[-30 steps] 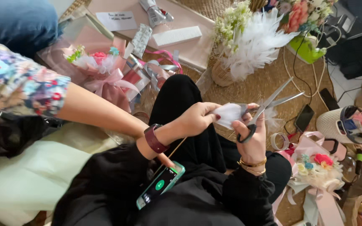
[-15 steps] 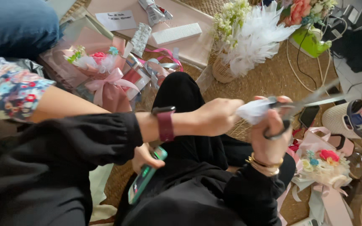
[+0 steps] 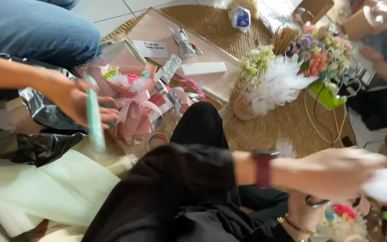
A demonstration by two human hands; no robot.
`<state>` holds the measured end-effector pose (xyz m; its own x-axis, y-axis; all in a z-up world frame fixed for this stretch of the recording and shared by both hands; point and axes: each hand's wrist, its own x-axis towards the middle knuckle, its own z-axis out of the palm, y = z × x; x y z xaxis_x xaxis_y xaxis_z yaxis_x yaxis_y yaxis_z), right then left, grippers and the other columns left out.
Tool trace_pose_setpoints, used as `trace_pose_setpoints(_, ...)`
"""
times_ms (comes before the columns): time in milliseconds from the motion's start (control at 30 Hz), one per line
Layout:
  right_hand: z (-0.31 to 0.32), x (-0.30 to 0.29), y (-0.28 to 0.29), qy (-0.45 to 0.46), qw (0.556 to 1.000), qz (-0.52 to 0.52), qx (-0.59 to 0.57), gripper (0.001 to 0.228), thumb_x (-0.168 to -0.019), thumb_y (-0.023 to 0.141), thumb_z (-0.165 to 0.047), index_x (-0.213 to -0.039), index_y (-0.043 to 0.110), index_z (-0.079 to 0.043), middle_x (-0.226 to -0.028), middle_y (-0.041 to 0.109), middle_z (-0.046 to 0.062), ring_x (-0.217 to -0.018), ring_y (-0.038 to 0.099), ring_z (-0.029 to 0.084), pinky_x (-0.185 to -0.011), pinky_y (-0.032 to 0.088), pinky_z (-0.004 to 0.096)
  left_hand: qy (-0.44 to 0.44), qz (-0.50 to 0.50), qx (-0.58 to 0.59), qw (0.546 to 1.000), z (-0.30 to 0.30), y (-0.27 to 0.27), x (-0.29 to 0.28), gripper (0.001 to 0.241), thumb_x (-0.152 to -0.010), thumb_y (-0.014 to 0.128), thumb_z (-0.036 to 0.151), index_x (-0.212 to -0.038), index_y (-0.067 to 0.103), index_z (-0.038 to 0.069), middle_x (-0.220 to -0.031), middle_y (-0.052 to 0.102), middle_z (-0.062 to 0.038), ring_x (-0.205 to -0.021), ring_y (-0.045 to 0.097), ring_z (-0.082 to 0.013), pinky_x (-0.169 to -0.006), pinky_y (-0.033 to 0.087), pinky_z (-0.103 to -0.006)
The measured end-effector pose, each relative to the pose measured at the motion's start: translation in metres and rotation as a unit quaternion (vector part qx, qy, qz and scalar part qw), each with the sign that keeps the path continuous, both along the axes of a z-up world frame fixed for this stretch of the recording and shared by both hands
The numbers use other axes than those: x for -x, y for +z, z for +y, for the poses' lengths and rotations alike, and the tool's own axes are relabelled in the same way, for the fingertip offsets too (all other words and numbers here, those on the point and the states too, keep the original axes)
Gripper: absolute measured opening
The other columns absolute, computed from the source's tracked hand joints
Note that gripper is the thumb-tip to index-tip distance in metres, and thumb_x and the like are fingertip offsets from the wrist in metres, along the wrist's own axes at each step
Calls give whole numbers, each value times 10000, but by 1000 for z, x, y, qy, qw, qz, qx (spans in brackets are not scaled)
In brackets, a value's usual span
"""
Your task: The person prepares decorative elements for bouquets by cutting white fabric and net with shears and attaching them to wooden sticks.
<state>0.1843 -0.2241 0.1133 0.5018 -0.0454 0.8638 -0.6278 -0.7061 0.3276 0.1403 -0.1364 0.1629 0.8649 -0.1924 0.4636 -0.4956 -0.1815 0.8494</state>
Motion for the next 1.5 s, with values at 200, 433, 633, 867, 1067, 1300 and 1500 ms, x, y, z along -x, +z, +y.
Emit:
trace_pose_setpoints(200,-51,50,-95,628,105,133,-760,725,-737,648,-68,-1419,415,-154,-1298,512,42,-1137,539,158,-892,520,325,109,-22,-44,993,35,-106,49,241,-807,484,135,-994,619,66,-979,683,-162,-927,633,-351,-805,462,-417)
trace_pose_setpoints(433,10,73,-78,633,334,202,-668,482,-802,684,-84,-1216,438,-95,-972,539,42,-810,578,105,-781,483,191,88,65,-37,993,79,-124,99,426,-872,450,229,-1273,499,93,-993,609,-207,-885,556,-379,-828,419,-432)
trace_pose_setpoints(633,37,86,-42,595,156,217,-758,424,-814,641,-68,-1200,466,-59,-953,603,181,-838,604,200,-721,514,263,156,23,113,981,109,-132,108,219,-978,403,166,-869,562,62,-829,591,-96,-756,537,-236,-728,413,-350)
trace_pose_setpoints(867,23,90,-52,504,208,602,-584,649,-760,636,-339,-1328,433,-99,-1009,567,80,-847,561,143,-600,453,193,167,169,221,946,146,-104,121,271,-999,424,302,-777,416,147,-586,404,55,-546,341,-54,-529,317,-235)
trace_pose_setpoints(1067,29,90,-61,512,215,660,-507,739,-751,723,-395,-1366,456,-86,-958,555,7,-878,539,82,-793,442,241,218,135,105,961,150,-107,117,342,-969,507,233,-671,383,120,-617,375,36,-594,340,-102,-554,297,-307)
trace_pose_setpoints(1300,33,86,-57,491,134,657,-555,612,-804,712,-225,-1338,467,-52,-870,542,43,-783,498,96,-693,456,222,201,184,33,962,153,-105,115,310,-931,546,216,-648,454,130,-532,407,37,-523,354,-108,-527,305,-312)
trace_pose_setpoints(1500,39,88,-53,505,138,656,-544,704,-769,676,-485,-1290,515,-39,-794,583,48,-683,511,85,-610,416,202,202,170,53,963,154,-109,114,315,-927,553,222,-640,456,133,-545,411,48,-542,357,-94,-532,309,-304)
